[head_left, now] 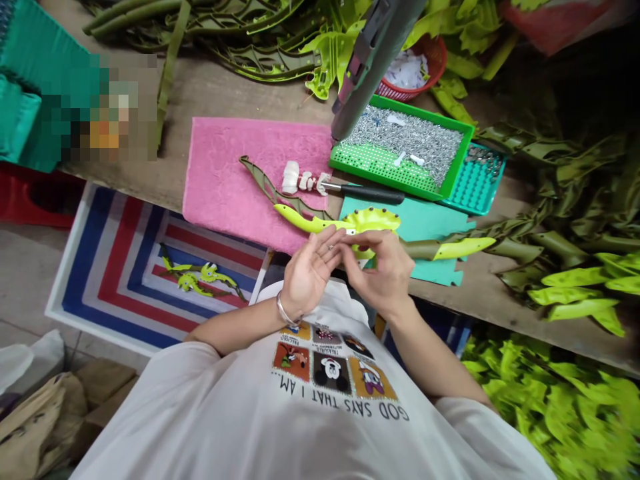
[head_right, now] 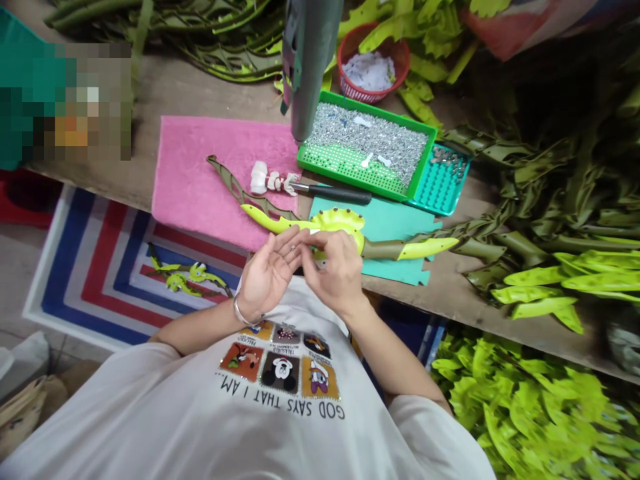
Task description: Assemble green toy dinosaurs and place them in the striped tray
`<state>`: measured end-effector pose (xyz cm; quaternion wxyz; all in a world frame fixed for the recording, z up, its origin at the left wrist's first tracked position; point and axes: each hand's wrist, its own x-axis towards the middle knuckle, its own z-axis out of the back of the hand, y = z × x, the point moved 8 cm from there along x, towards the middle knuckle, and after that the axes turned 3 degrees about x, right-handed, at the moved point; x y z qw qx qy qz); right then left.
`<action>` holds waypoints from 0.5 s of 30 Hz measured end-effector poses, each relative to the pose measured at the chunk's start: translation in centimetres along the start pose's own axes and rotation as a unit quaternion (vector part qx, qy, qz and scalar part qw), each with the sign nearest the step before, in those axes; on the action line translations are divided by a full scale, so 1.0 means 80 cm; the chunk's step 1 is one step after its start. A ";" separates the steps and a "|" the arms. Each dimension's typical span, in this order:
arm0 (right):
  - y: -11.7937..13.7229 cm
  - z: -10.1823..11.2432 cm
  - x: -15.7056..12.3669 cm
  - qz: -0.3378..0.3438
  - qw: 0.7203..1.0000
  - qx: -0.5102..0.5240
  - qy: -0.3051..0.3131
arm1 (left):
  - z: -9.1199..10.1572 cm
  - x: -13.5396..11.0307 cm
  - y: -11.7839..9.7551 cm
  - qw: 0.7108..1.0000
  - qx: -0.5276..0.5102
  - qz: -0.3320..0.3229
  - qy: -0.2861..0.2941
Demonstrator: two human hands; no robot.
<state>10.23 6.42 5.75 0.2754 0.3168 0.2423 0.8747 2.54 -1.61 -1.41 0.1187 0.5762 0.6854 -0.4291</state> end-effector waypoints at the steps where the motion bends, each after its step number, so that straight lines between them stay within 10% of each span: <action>1: 0.006 -0.003 -0.001 0.000 1.000 0.005 0.003 | -0.001 -0.001 -0.001 1.000 -0.005 -0.004 -0.004; 15: -0.005 -0.028 0.011 -0.025 0.999 0.014 -0.043 | 0.026 -0.013 -0.018 0.995 -0.074 -0.052 -0.035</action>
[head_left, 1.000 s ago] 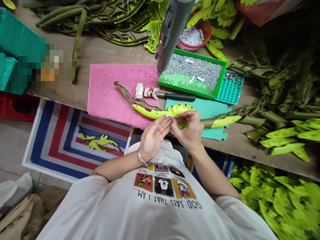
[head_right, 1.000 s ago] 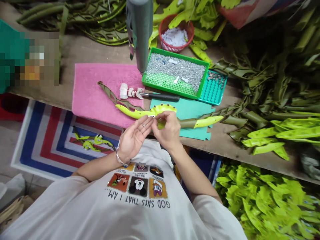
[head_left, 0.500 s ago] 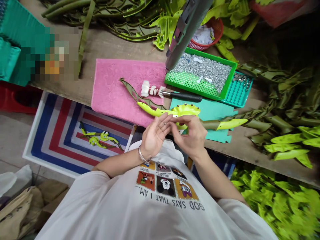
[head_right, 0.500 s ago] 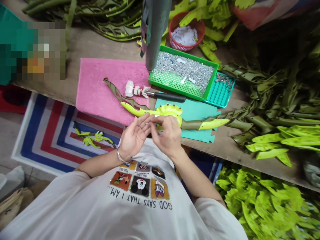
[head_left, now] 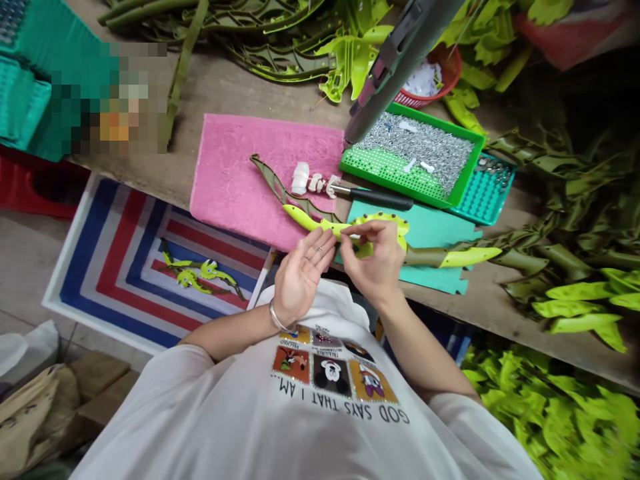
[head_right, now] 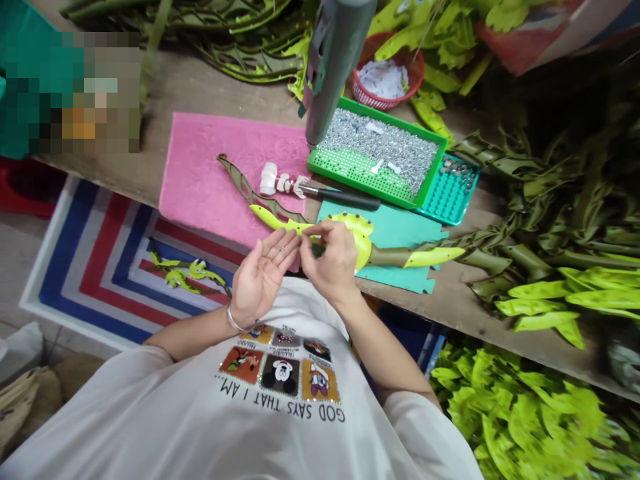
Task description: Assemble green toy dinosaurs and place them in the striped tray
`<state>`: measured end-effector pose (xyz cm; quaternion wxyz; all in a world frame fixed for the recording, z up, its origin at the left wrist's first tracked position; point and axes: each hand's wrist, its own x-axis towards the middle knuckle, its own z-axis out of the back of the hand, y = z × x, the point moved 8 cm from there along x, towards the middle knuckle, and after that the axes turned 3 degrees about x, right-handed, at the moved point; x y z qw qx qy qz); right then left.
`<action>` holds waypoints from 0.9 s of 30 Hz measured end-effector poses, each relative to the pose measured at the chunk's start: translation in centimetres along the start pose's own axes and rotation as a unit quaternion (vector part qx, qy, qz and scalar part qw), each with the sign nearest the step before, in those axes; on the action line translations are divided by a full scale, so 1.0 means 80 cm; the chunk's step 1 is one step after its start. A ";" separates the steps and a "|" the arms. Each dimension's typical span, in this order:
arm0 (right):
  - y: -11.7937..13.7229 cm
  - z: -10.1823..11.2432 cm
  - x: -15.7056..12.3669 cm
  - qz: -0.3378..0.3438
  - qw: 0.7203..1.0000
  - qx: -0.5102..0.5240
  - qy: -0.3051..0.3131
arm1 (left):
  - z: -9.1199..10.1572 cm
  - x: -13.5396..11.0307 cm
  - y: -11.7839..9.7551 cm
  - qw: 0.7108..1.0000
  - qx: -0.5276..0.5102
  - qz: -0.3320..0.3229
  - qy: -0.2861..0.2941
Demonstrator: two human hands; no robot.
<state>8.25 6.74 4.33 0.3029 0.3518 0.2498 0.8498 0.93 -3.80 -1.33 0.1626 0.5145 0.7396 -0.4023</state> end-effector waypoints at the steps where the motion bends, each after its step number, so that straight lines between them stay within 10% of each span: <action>1: -0.003 -0.006 0.002 0.014 1.000 -0.018 0.003 | 0.003 0.000 -0.003 1.000 -0.003 -0.008 -0.003; 8: -0.005 -0.031 0.003 0.083 0.991 -0.104 0.013 | 0.007 0.002 -0.011 0.999 -0.007 -0.032 0.005; 17: 0.034 0.005 0.000 0.135 0.990 0.020 0.037 | -0.006 -0.001 -0.004 1.000 0.007 0.003 0.013; 27: 0.009 0.034 -0.018 0.109 0.993 0.045 0.027 | -0.026 -0.002 0.019 0.997 0.025 0.051 0.042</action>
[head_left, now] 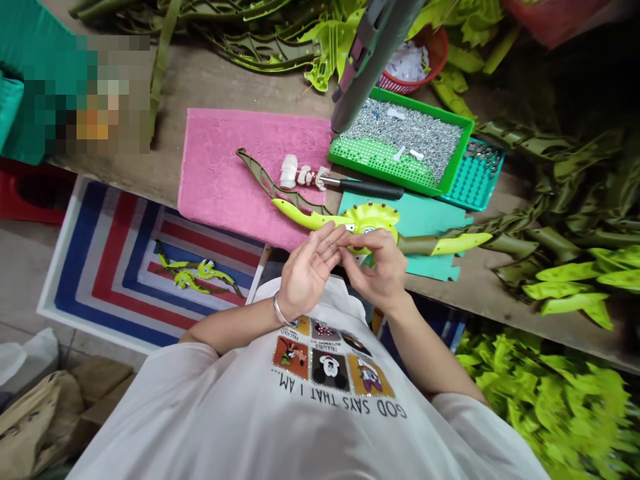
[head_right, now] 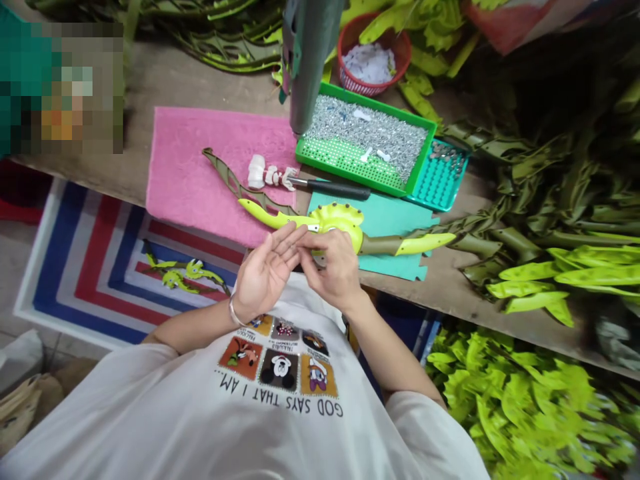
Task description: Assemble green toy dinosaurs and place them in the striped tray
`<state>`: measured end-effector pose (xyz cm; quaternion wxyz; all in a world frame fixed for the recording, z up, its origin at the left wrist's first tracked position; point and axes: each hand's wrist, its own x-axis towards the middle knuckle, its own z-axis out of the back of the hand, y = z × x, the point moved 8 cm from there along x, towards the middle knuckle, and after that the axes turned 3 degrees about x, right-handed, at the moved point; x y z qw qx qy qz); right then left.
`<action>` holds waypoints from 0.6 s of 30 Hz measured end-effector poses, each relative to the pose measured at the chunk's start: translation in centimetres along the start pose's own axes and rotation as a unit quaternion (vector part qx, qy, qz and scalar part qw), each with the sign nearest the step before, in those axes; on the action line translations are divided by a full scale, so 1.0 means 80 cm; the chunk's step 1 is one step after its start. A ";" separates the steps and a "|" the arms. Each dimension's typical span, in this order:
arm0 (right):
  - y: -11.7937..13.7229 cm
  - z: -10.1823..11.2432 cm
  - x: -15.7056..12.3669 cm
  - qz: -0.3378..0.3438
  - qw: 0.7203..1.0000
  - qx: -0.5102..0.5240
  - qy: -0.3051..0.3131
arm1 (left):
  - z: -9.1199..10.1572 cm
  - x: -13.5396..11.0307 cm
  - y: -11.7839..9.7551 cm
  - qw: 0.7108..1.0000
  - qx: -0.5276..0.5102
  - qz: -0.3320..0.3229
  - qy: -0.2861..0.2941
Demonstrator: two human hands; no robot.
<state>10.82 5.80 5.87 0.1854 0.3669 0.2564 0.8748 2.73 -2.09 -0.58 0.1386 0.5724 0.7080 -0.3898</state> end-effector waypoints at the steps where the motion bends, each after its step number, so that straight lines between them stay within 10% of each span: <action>1: -0.006 0.007 -0.006 -0.011 1.000 0.004 -0.015 | 0.000 0.001 0.001 1.000 0.001 0.001 0.001; 18: -0.034 0.016 -0.073 0.067 0.988 -0.140 0.016 | 0.004 0.006 0.005 1.000 0.024 -0.002 -0.005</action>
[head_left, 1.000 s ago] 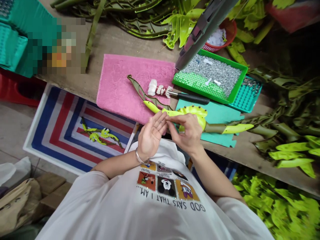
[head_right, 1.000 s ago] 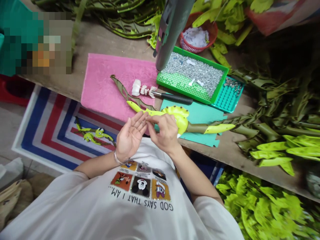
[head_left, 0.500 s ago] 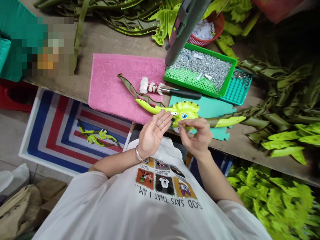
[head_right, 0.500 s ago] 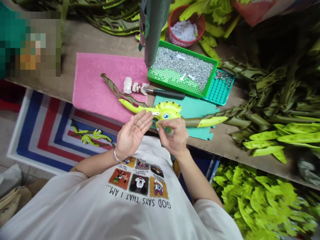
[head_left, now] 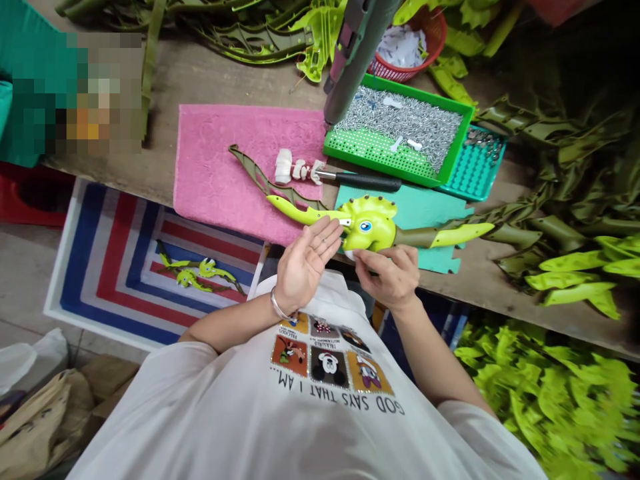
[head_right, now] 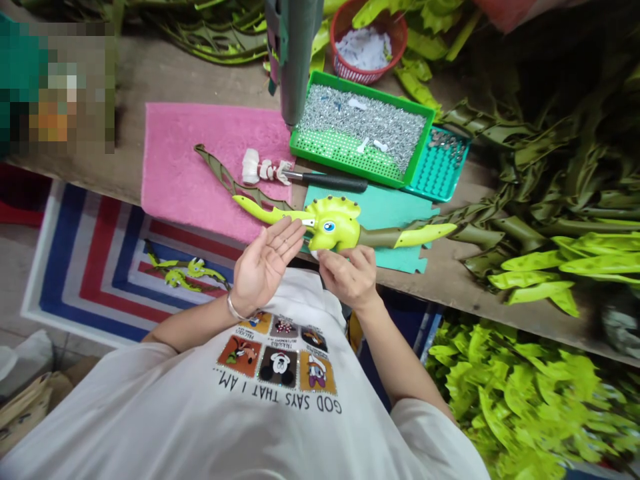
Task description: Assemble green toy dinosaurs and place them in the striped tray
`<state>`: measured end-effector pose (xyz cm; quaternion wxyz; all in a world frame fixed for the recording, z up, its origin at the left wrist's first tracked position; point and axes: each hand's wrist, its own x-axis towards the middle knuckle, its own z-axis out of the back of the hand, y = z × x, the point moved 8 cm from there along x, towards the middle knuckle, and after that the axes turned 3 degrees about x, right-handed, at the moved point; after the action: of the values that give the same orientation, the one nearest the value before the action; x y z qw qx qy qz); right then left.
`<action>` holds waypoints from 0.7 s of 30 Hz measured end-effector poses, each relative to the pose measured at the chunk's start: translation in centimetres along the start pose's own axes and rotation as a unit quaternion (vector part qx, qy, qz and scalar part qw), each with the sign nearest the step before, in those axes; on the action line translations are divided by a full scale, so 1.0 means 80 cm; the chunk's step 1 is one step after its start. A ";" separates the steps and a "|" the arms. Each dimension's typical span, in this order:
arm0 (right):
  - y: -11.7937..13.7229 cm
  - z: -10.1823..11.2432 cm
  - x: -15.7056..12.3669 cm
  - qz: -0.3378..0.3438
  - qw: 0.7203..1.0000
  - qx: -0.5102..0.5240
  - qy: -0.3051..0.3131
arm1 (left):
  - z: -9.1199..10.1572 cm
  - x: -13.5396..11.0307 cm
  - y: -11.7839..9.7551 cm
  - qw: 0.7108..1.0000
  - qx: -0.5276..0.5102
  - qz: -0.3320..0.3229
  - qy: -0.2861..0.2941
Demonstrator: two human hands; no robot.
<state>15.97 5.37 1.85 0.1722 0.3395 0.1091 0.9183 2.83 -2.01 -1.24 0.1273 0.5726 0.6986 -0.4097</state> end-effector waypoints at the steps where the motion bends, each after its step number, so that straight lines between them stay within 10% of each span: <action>1: 0.000 0.002 0.001 -0.005 1.000 0.003 -0.003 | -0.001 0.000 0.000 1.000 0.001 0.001 0.001; 12: 0.047 -0.022 0.082 -0.087 0.990 0.106 -0.034 | 0.001 -0.006 -0.014 0.999 -0.014 -0.028 -0.023; 21: 0.051 -0.095 0.132 -0.097 0.979 0.180 -0.014 | 0.059 -0.007 -0.085 0.959 -0.013 -0.242 -0.144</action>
<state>2.40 5.10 3.68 0.1982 0.3654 0.3026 0.8577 -4.49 -5.83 -0.97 0.1314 0.3193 0.7958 -0.4975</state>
